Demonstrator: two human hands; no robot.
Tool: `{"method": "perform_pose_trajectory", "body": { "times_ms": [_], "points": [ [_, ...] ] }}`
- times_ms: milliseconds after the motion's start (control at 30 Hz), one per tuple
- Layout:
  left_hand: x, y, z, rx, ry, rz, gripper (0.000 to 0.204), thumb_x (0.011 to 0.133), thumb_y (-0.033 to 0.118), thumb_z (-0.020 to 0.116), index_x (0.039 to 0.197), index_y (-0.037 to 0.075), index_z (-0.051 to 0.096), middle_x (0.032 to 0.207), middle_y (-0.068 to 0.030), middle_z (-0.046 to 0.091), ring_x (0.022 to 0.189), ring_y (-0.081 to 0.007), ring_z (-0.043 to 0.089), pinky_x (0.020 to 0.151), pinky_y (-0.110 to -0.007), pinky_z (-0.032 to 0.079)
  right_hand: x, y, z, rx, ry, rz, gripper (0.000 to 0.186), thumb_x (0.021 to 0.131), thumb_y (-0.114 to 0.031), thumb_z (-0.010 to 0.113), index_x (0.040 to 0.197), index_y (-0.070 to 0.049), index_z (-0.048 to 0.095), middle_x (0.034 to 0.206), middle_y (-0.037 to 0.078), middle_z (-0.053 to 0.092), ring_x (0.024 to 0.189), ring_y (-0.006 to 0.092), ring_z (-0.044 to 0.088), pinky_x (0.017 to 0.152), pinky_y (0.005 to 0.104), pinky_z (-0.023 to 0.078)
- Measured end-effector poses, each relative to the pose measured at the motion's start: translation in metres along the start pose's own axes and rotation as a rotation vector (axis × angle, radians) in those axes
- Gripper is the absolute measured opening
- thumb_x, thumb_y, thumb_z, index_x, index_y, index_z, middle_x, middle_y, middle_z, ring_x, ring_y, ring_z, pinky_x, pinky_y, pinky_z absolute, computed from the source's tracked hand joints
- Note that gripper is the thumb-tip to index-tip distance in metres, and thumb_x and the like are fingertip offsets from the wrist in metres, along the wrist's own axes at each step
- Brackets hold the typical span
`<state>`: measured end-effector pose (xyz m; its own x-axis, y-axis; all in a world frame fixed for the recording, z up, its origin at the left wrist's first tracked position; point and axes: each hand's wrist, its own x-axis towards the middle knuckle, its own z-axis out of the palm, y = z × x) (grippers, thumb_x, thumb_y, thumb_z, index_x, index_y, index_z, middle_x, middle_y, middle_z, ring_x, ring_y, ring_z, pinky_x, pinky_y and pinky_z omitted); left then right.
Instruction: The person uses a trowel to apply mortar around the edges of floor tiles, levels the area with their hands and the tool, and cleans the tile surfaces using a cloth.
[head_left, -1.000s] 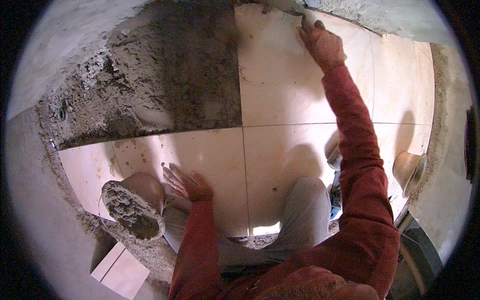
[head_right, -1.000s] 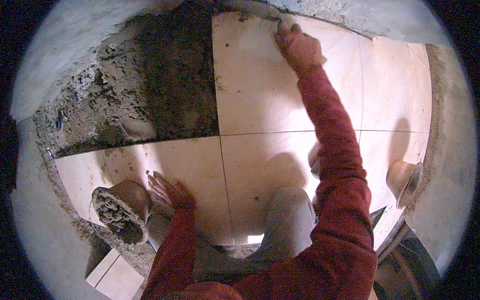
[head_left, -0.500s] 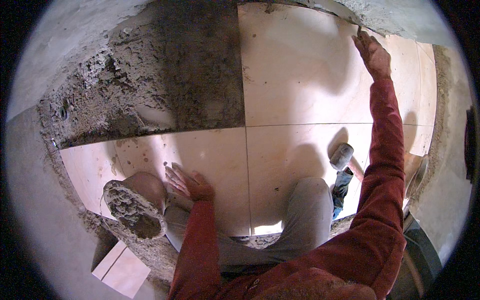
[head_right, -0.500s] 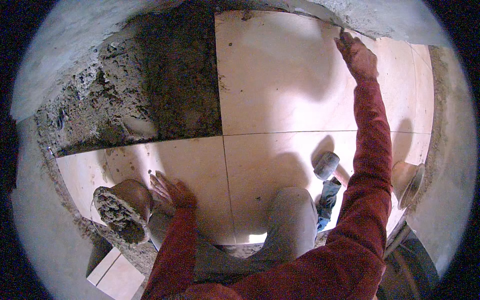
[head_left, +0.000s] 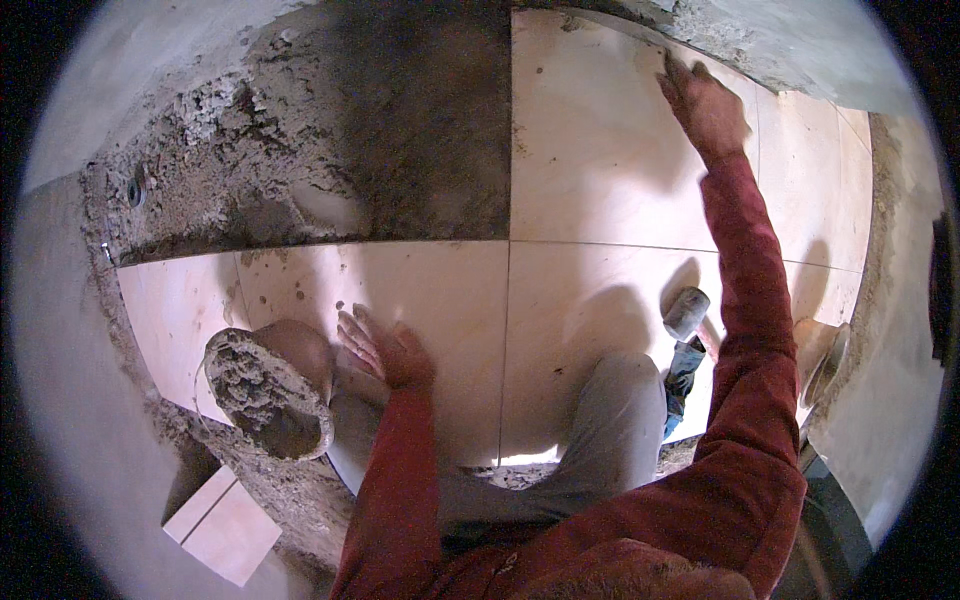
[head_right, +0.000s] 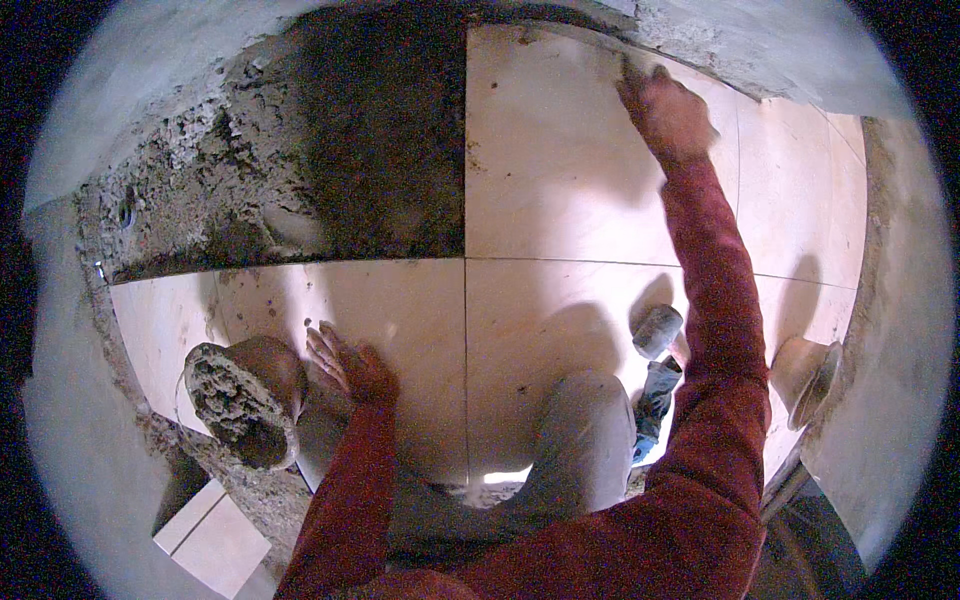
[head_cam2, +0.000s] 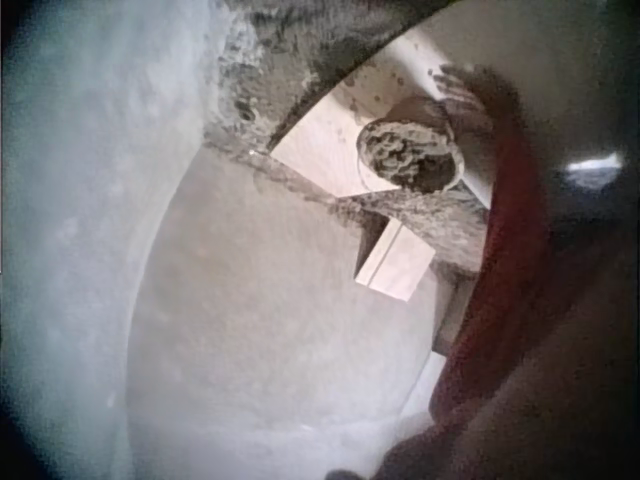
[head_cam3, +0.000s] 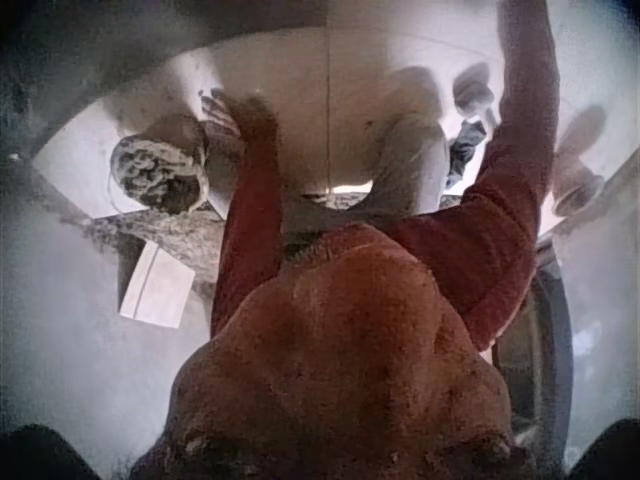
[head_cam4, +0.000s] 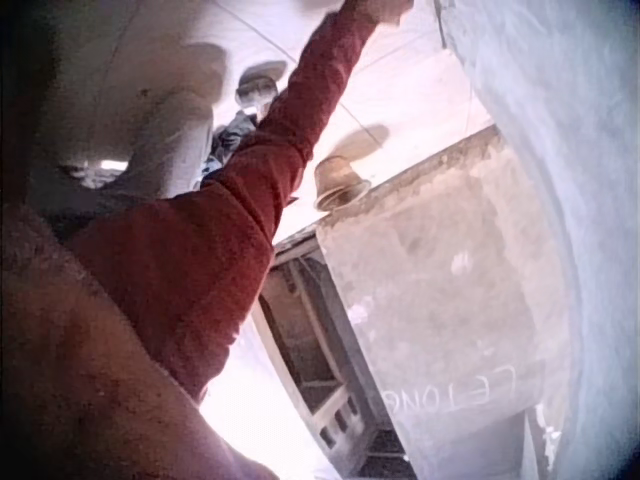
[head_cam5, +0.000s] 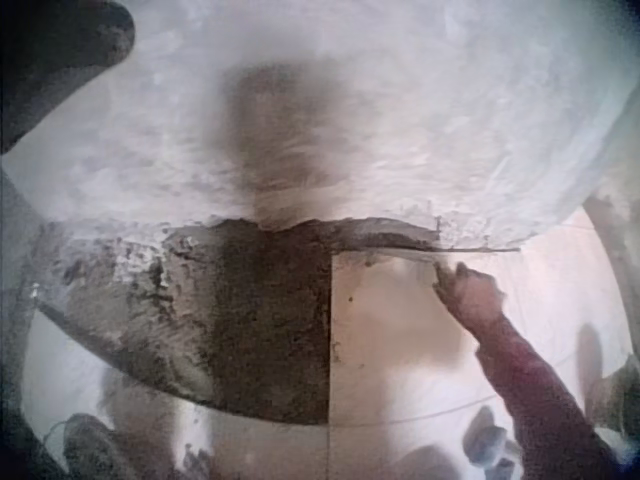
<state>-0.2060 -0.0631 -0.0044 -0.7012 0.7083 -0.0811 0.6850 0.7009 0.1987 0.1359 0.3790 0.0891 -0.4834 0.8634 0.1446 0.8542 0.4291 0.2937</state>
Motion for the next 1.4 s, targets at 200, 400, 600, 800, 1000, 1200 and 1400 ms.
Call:
{"method": "perform_pose_trajectory", "body": {
  "times_ms": [200, 400, 600, 800, 1000, 1200, 1400],
  "points": [
    [0.0, -0.005, 0.005, -0.027, 0.021, 0.024, 0.084, 0.085, 0.017, 0.063, 0.159, 0.005, 0.027, 0.166, -0.0269, 0.02, 0.154, -0.049, 0.012, 0.123, -0.064, 0.008, 0.053, 0.002, 0.021, -0.004, 0.009, 0.139, 0.049, 0.105, -0.051, 0.045, 0.103, -0.01, 0.073, 0.092, 0.019, 0.074, 0.082, 0.0382, 0.074, 0.07, 0.0509, 0.059],
    [0.001, -0.004, -0.002, -0.054, -0.001, 0.007, 0.084, 0.085, 0.017, 0.064, 0.159, 0.007, 0.027, 0.167, -0.0261, 0.018, 0.154, -0.0481, 0.013, 0.123, -0.063, 0.009, 0.009, 0.029, 0.006, -0.015, -0.076, 0.231, 0.043, 0.103, -0.054, 0.049, 0.132, -0.024, 0.062, 0.114, 0.019, 0.069, 0.093, 0.0435, 0.07, 0.074, 0.0547, 0.056],
    [0.006, -0.004, -0.012, 0.055, -0.097, -0.031, 0.087, 0.084, 0.028, 0.068, 0.157, 0.002, 0.028, 0.166, -0.0254, 0.021, 0.153, -0.0478, 0.016, 0.122, -0.063, 0.013, -0.057, 0.012, -0.103, 0.293, -0.164, 0.251, 0.033, 0.102, -0.038, 0.06, 0.112, -0.006, 0.059, 0.097, 0.023, 0.07, 0.092, 0.0464, 0.067, 0.068, 0.0537, 0.053],
    [-0.005, -0.014, -0.014, -0.158, 0.024, -0.045, 0.079, 0.089, 0.035, 0.065, 0.156, 0.006, 0.035, 0.156, -0.0284, 0.038, 0.142, -0.0462, 0.04, 0.114, -0.06, 0.033, -0.055, -0.128, -0.255, 0.572, -0.412, -0.159, 0.026, 0.105, -0.029, 0.057, 0.11, -0.003, 0.056, 0.092, 0.024, 0.065, 0.082, 0.0413, 0.064, 0.073, 0.0446, 0.05],
    [-0.008, -0.023, -0.014, -0.509, -0.043, -0.109, 0.076, 0.091, 0.034, 0.063, 0.157, 0.008, 0.035, 0.15, -0.0285, 0.047, 0.133, -0.0483, 0.05, 0.109, -0.063, 0.039, -0.048, -0.322, -0.369, 0.207, -0.146, -0.861, 0.031, 0.1, -0.03, 0.064, 0.122, -0.009, 0.064, 0.107, 0.016, 0.07, 0.083, 0.0354, 0.071, 0.068, 0.0447, 0.057],
    [-0.01, -0.027, -0.017, -0.593, 0.204, -0.064, 0.075, 0.091, 0.032, 0.063, 0.156, 0.006, 0.035, 0.143, -0.0302, 0.053, 0.127, -0.0514, 0.054, 0.111, -0.061, 0.038, -0.036, -0.489, -0.34, 0.26, 0.206, -1.309, 0.029, 0.097, -0.032, 0.06, 0.118, -0.012, 0.064, 0.099, 0.012, 0.068, 0.085, 0.0345, 0.069, 0.071, 0.0457, 0.056],
    [-0.017, -0.027, 0.005, -0.418, 0.037, 0.089, 0.075, 0.088, 0.031, 0.067, 0.152, 0.004, 0.04, 0.15, -0.0265, 0.047, 0.136, -0.0473, 0.046, 0.115, -0.058, 0.034, -0.074, -0.494, -0.309, 0.278, -0.331, -1.263, 0.026, 0.098, -0.034, 0.058, 0.112, -0.013, 0.063, 0.093, 0.012, 0.068, 0.087, 0.0338, 0.069, 0.073, 0.0464, 0.056]
  ]
}}
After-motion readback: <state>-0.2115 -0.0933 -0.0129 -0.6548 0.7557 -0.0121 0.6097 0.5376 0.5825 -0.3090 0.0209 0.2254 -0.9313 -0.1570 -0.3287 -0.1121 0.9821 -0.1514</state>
